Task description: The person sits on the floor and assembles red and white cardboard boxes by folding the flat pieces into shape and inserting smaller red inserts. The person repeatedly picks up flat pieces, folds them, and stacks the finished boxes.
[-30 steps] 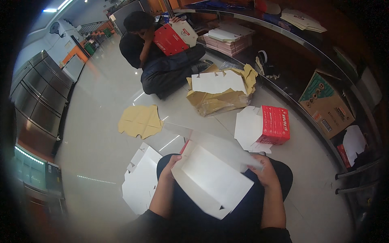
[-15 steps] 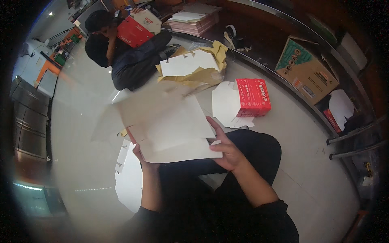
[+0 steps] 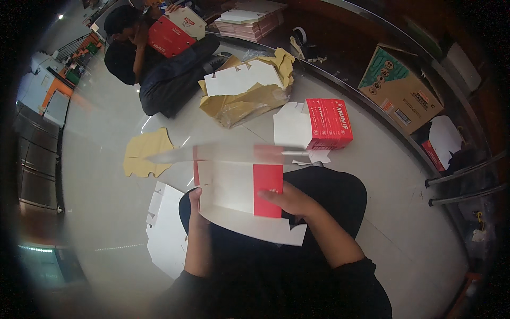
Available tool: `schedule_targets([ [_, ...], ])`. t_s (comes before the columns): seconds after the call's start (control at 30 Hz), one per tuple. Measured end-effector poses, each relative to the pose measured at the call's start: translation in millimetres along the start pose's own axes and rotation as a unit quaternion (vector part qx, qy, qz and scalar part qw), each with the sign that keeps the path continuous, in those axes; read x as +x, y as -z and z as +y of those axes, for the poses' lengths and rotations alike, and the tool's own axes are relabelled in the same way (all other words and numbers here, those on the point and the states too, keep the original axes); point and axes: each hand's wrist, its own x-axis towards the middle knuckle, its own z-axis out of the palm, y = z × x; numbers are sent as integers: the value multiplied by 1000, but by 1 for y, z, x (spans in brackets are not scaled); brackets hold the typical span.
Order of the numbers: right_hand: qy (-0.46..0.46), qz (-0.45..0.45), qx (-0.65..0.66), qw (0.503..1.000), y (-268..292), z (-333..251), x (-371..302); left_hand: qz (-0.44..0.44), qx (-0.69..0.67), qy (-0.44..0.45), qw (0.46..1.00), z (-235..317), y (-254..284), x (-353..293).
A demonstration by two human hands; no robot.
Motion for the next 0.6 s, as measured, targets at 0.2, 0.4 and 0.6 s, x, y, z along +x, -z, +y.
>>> schedule_targets([
  [0.2,42,147,19,988,9,10,3,207,332,-220,894,28,-35,10],
  [0.4,89,82,-115,986,3,1,14,-111,413,-105,898,27,-88,-7],
  [0.6,196,51,42,978,-6,-2,4,-81,117,-60,988,6,-98,-7],
])
